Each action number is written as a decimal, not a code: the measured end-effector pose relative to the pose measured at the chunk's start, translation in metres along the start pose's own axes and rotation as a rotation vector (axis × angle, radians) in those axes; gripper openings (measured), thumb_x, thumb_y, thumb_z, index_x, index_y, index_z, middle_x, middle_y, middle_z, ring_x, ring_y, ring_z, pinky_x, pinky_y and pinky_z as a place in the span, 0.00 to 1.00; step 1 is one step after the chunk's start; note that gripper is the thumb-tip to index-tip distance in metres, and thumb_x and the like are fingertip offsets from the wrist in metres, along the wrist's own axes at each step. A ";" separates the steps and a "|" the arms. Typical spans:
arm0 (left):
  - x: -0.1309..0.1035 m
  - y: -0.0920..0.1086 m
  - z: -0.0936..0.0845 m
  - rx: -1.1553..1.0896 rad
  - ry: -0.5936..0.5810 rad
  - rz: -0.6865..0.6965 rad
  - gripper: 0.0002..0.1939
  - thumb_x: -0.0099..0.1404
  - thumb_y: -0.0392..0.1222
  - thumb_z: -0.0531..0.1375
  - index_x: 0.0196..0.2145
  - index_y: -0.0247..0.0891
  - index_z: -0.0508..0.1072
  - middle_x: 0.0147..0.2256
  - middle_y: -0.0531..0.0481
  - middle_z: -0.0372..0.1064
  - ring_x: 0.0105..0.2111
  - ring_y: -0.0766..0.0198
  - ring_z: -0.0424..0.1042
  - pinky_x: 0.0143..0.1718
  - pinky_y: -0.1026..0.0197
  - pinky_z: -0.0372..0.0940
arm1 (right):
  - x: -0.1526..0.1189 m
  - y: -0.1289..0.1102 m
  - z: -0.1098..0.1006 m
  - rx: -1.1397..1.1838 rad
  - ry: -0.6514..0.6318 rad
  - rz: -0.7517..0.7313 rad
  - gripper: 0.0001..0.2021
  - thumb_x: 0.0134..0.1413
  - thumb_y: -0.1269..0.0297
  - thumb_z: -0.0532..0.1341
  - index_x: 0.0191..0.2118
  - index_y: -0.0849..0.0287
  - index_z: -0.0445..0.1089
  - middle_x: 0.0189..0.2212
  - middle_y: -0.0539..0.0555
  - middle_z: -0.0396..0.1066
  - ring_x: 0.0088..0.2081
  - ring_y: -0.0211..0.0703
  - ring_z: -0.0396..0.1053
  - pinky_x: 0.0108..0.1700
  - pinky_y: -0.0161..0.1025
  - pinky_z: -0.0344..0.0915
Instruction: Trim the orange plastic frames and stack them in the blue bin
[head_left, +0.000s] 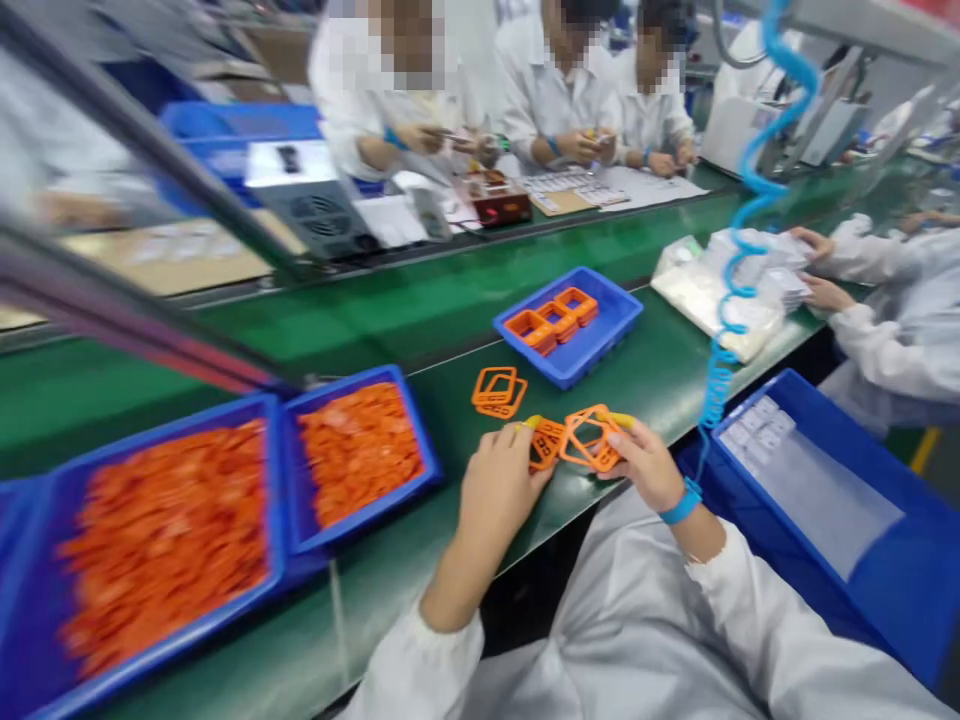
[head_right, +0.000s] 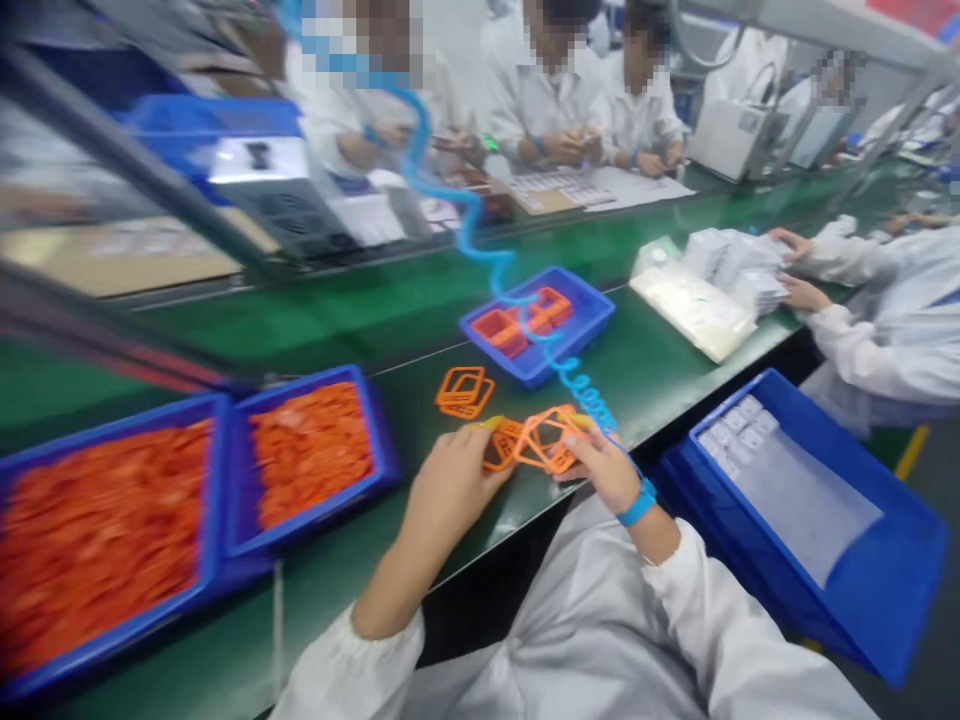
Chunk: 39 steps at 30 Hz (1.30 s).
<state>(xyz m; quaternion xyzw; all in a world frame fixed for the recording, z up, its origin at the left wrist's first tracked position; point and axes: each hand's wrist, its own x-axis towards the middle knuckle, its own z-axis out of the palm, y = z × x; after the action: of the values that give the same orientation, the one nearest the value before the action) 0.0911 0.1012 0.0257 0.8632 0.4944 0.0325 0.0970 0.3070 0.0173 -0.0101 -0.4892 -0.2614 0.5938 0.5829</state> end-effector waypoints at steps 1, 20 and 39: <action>-0.004 -0.004 0.003 -0.041 0.019 0.007 0.24 0.74 0.45 0.69 0.63 0.35 0.74 0.59 0.39 0.77 0.56 0.42 0.75 0.58 0.46 0.73 | -0.002 -0.002 0.000 -0.019 0.022 -0.013 0.34 0.54 0.40 0.79 0.60 0.52 0.76 0.39 0.54 0.85 0.38 0.53 0.84 0.36 0.44 0.85; -0.036 -0.012 0.018 -0.145 0.064 0.023 0.39 0.71 0.51 0.71 0.72 0.34 0.65 0.77 0.31 0.58 0.77 0.29 0.57 0.73 0.30 0.63 | 0.009 -0.002 0.011 -0.256 0.054 -0.106 0.33 0.56 0.37 0.76 0.58 0.54 0.79 0.40 0.57 0.85 0.43 0.59 0.85 0.39 0.51 0.87; -0.035 -0.037 0.004 -0.218 0.094 0.066 0.28 0.75 0.39 0.67 0.68 0.36 0.67 0.66 0.33 0.68 0.64 0.42 0.73 0.65 0.41 0.73 | 0.013 0.008 0.005 -0.102 0.092 -0.074 0.36 0.53 0.38 0.79 0.61 0.54 0.78 0.38 0.56 0.84 0.40 0.56 0.83 0.33 0.46 0.85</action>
<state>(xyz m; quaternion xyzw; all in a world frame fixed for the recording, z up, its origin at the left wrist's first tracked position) 0.0428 0.0887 0.0154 0.8608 0.4633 0.1297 0.1659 0.3012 0.0291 -0.0188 -0.5348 -0.2821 0.5349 0.5902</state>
